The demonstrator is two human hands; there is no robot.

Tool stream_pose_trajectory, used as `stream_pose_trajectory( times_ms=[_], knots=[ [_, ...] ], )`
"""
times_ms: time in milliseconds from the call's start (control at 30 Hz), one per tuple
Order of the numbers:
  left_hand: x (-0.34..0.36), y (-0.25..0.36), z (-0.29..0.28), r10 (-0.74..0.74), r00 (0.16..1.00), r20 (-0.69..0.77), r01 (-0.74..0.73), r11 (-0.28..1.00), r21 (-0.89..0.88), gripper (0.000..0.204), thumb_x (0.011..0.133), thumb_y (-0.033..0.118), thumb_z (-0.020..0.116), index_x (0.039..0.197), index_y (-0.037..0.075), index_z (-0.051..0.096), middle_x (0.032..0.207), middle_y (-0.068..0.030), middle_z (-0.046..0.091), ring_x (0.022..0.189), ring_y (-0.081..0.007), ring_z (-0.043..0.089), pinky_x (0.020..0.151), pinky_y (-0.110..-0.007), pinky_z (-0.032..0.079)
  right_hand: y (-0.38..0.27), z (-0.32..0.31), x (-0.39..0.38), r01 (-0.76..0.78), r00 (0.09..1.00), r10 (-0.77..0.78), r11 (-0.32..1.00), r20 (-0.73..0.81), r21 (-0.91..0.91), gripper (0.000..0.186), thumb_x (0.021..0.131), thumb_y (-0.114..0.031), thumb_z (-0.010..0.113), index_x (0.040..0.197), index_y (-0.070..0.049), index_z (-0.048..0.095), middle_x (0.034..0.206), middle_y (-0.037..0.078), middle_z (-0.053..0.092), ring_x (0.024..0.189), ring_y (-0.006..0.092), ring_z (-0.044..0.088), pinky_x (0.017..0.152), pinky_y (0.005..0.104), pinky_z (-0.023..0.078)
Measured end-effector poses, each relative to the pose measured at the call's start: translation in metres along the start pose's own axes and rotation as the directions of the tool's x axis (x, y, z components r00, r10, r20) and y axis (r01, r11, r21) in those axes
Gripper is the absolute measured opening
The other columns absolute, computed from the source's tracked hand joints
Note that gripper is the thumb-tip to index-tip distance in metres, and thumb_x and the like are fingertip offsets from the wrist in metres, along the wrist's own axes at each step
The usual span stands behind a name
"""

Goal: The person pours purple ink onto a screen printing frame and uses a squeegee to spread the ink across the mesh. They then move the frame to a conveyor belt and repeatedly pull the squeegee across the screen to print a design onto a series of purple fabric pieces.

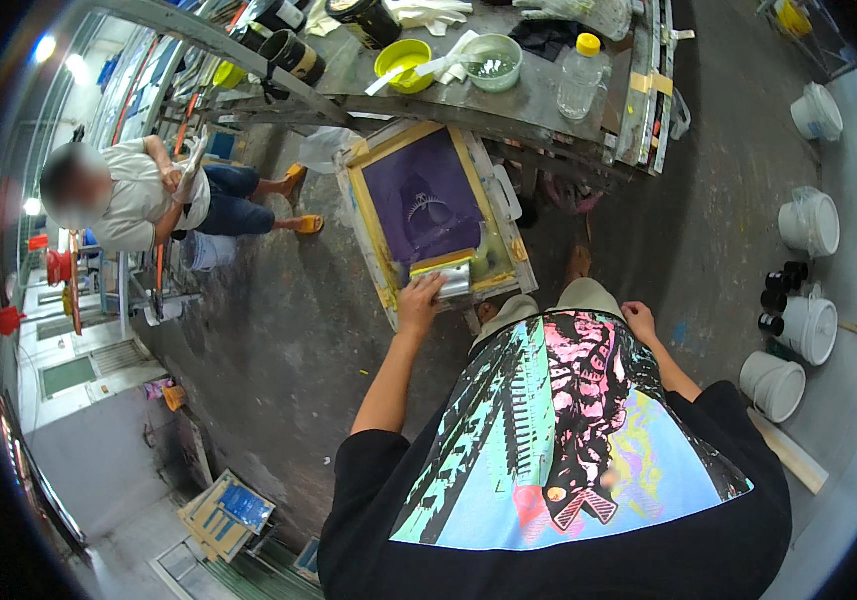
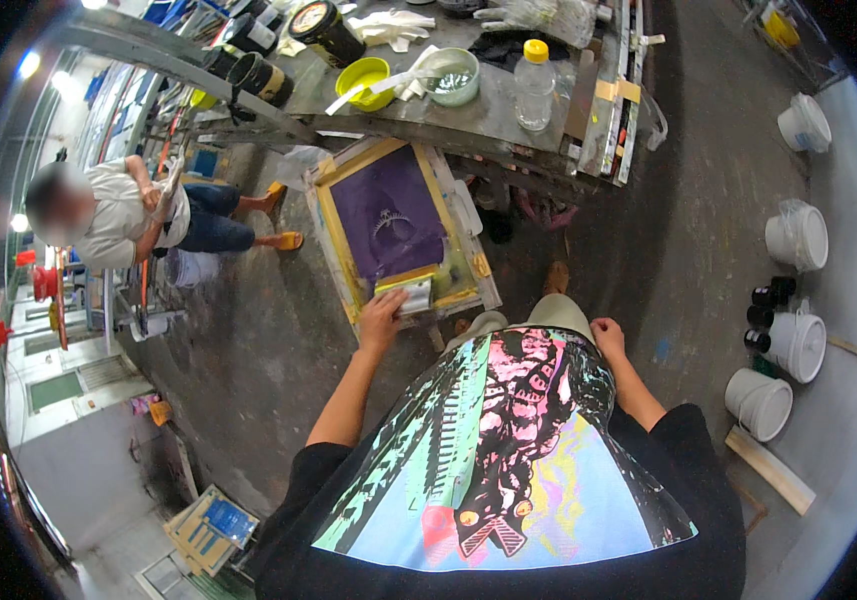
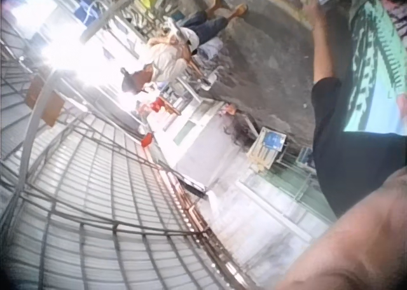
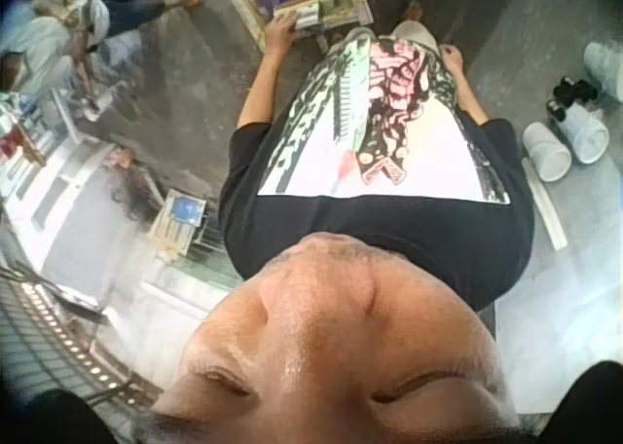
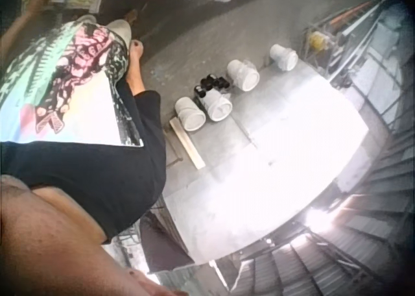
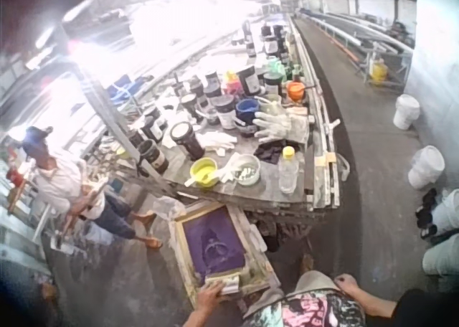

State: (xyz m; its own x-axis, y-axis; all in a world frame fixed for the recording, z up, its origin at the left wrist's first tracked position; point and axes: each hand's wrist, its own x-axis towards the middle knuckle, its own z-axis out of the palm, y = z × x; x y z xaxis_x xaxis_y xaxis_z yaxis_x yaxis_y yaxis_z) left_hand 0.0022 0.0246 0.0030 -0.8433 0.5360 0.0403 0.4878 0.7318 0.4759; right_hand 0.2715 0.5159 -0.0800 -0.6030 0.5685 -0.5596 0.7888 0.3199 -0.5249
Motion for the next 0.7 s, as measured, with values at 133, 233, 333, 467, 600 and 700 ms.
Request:
stream_pose_trajectory(
  times_ms=[133, 233, 333, 467, 600, 700],
  knots=[
    [-0.015, 0.011, -0.021, -0.181, 0.983, -0.035, 0.175, 0.977, -0.121, 0.058, 0.074, -0.001, 0.077, 0.130, 0.014, 0.070, 0.127, -0.0082, 0.073, 0.114, -0.0311, 0.069, 0.097, -0.042, 0.055, -0.068, -0.013, 0.003, 0.372, 0.927, -0.344, 0.898, -0.151, 0.234, 0.028, 0.099, -0.018, 0.067, 0.122, -0.002, 0.071, 0.115, 0.013, 0.075, 0.107, 0.0192, 0.070, 0.096, 0.0321, 0.053],
    [-0.039, 0.017, -0.006, -0.037, 0.990, -0.138, 0.039, 0.999, 0.012, 0.055, 0.076, 0.000, 0.077, 0.128, 0.015, 0.071, 0.129, -0.0073, 0.073, 0.117, -0.0316, 0.069, 0.100, -0.044, 0.054, -0.170, -0.030, 0.007, 0.548, 0.835, -0.501, 0.791, -0.228, 0.271, 0.028, 0.100, -0.013, 0.066, 0.126, -0.001, 0.067, 0.114, 0.009, 0.073, 0.103, 0.0164, 0.068, 0.094, 0.0309, 0.053],
    [-0.064, 0.022, 0.022, 0.038, 0.982, -0.185, -0.021, 0.996, 0.091, 0.052, 0.078, 0.000, 0.076, 0.127, 0.016, 0.071, 0.130, -0.0056, 0.072, 0.120, -0.0316, 0.068, 0.104, -0.046, 0.052, -0.250, -0.048, 0.041, 0.714, 0.689, -0.597, 0.657, -0.412, 0.242, 0.040, 0.096, -0.015, 0.074, 0.133, -0.002, 0.062, 0.115, 0.009, 0.068, 0.102, 0.0184, 0.066, 0.089, 0.0321, 0.054],
    [-0.086, 0.034, 0.014, 0.018, 0.988, -0.153, -0.006, 0.997, 0.074, 0.052, 0.078, -0.002, 0.075, 0.127, 0.017, 0.070, 0.131, -0.0038, 0.072, 0.123, -0.0308, 0.066, 0.107, -0.048, 0.050, -0.354, -0.084, 0.078, 0.789, 0.489, -0.587, 0.613, -0.645, 0.040, 0.091, 0.083, -0.034, 0.090, 0.153, -0.003, 0.040, 0.141, 0.018, 0.052, 0.128, 0.0289, 0.054, 0.103, 0.0417, 0.049],
    [-0.082, 0.028, -0.009, -0.117, 0.962, -0.246, 0.104, 0.992, -0.064, 0.047, 0.078, -0.003, 0.074, 0.121, 0.014, 0.072, 0.114, -0.0072, 0.074, 0.102, -0.0291, 0.070, 0.093, -0.044, 0.055, -0.412, -0.102, 0.124, 0.851, 0.284, -0.649, 0.510, -0.706, -0.126, 0.116, 0.073, -0.046, 0.094, 0.158, 0.000, 0.029, 0.150, 0.023, 0.045, 0.139, 0.0356, 0.046, 0.114, 0.0466, 0.041],
    [-0.065, 0.029, -0.025, -0.421, 0.852, -0.310, 0.336, 0.895, -0.292, 0.028, 0.080, 0.003, 0.073, 0.108, 0.007, 0.074, 0.087, -0.0110, 0.073, 0.074, -0.0267, 0.068, 0.073, -0.038, 0.054, -0.438, -0.102, 0.136, 0.854, 0.373, -0.662, 0.519, -0.650, -0.039, 0.123, 0.071, -0.052, 0.094, 0.159, 0.000, 0.026, 0.151, 0.025, 0.046, 0.140, 0.0388, 0.047, 0.116, 0.0467, 0.040]
  ],
)
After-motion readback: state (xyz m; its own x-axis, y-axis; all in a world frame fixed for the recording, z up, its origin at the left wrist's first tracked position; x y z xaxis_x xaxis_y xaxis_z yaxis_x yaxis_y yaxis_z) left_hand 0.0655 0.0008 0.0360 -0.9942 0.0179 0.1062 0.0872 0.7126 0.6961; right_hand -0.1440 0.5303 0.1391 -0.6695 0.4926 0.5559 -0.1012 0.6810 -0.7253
